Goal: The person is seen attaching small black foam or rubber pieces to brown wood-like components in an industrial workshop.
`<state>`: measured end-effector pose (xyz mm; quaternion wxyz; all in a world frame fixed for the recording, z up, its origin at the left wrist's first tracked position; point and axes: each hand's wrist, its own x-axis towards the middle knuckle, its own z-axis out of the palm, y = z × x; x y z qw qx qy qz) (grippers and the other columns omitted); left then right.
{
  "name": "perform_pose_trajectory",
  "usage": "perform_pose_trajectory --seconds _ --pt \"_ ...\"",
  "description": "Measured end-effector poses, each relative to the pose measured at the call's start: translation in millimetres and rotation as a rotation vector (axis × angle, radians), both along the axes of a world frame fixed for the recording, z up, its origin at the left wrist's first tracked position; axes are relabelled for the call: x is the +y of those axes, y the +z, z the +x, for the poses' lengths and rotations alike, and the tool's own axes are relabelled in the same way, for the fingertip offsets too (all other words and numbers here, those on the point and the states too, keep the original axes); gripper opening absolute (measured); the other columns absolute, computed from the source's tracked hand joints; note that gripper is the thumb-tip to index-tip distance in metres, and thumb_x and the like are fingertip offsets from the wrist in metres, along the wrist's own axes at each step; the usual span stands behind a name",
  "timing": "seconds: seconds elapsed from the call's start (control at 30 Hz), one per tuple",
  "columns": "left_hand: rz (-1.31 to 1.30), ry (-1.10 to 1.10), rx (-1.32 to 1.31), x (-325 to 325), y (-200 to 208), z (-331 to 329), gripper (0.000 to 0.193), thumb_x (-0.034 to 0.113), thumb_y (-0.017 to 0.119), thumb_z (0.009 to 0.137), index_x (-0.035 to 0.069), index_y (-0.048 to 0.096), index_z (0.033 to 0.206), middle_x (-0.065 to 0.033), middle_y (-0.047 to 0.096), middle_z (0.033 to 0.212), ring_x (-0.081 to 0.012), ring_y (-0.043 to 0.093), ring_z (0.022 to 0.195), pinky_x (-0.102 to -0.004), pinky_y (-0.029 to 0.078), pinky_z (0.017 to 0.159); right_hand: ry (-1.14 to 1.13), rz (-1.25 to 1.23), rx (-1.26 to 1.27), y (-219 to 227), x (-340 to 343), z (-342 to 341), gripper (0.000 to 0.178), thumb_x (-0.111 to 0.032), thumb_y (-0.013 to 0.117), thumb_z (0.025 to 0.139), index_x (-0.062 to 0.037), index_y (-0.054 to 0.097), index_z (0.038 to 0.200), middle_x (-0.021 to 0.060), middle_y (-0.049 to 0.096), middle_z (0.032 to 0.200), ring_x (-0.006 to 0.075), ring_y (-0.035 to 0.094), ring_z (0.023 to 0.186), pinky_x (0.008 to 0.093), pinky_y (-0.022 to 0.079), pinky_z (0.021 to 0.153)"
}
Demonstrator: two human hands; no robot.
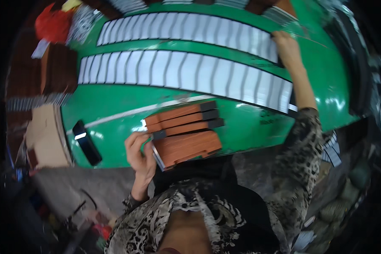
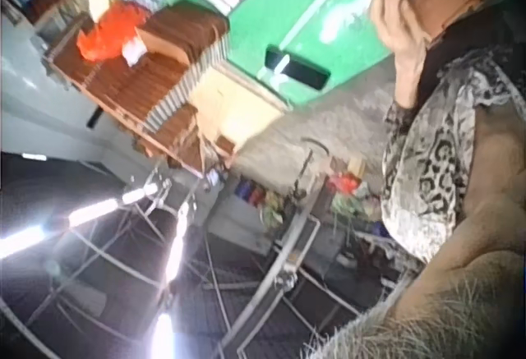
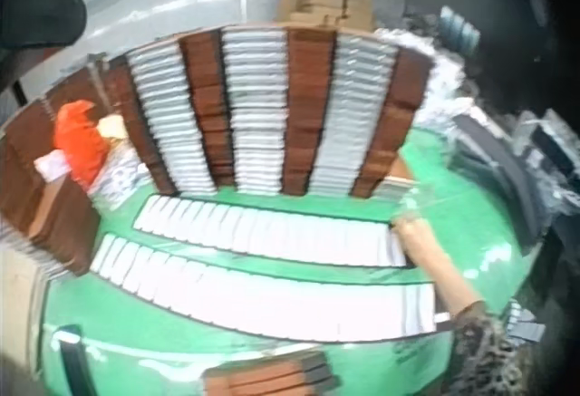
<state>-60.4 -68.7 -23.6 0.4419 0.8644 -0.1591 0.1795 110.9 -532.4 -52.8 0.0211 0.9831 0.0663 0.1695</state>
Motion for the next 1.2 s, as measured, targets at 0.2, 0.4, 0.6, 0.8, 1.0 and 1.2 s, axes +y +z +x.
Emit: perform_pose_trajectory --seconds 0.2,0.4,0.6,0.8,1.0,1.2 --pt "-0.088 -0.008 0.048 10.3 -10.0 -5.2 0.017 -0.001 0.055 0.088 -0.001 0.054 0.105 -0.0131 0.052 0.099 -0.0195 0.057 0.084 -0.0282 0.048 0.072 -0.166 -0.014 0.014 -5.7 11.8 8.2 0.021 -0.009 0.05 0.085 -0.0092 0.063 0.101 0.0149 0.065 0.097 0.034 0.062 0.09 0.043 0.05 0.075" --pt "-0.083 0.01 0.111 9.2 -7.6 2.0 0.014 0.001 0.058 0.087 0.0 0.056 0.101 -0.0123 0.054 0.101 -0.0181 0.055 0.081 -0.0293 0.047 0.07 -0.472 0.236 0.167 11.4 -0.2 13.7 0.028 -0.018 0.045 0.094 -0.009 0.059 0.116 0.0172 0.065 0.105 0.0302 0.064 0.091 0.0363 0.051 0.075" --pt "-0.14 -0.017 0.183 12.9 -10.0 14.4 0.02 0.002 0.063 0.083 0.0 0.057 0.102 -0.0113 0.059 0.1 -0.0183 0.057 0.079 -0.0291 0.048 0.068 -0.22 1.523 0.174 43.9 56.4 -45.3 0.034 -0.023 0.044 0.098 0.0036 0.051 0.118 0.0068 0.061 0.094 0.0123 0.059 0.08 0.0274 0.053 0.073" --pt "-0.161 -0.014 0.197 12.8 -14.1 16.6 0.024 0.004 0.065 0.083 0.002 0.056 0.106 -0.0109 0.059 0.1 -0.0182 0.058 0.079 -0.0295 0.048 0.067 0.018 1.599 0.574 80.6 187.3 -114.4 0.025 -0.012 0.045 0.095 0.0021 0.056 0.113 0.0063 0.056 0.095 0.0116 0.056 0.087 0.0301 0.054 0.075" --pt "-0.247 -0.023 0.253 11.8 -17.3 17.9 0.029 0.003 0.064 0.083 0.004 0.054 0.11 -0.0078 0.057 0.088 -0.017 0.056 0.074 -0.0291 0.047 0.065 0.292 1.307 0.69 83.9 267.1 -136.5 0.019 -0.008 0.055 0.089 0.0011 0.059 0.105 0.0077 0.059 0.092 0.0142 0.059 0.082 0.0267 0.05 0.071" --pt "-0.245 -0.072 0.236 15.4 -18.9 16.4 0.03 0.002 0.064 0.082 0.004 0.054 0.11 -0.0072 0.054 0.083 -0.0166 0.055 0.071 -0.0288 0.047 0.064 0.228 0.997 0.668 84.7 288.6 -132.9 0.02 -0.011 0.061 0.086 0.0004 0.061 0.102 0.0099 0.063 0.088 0.02 0.061 0.079 0.0311 0.048 0.069"
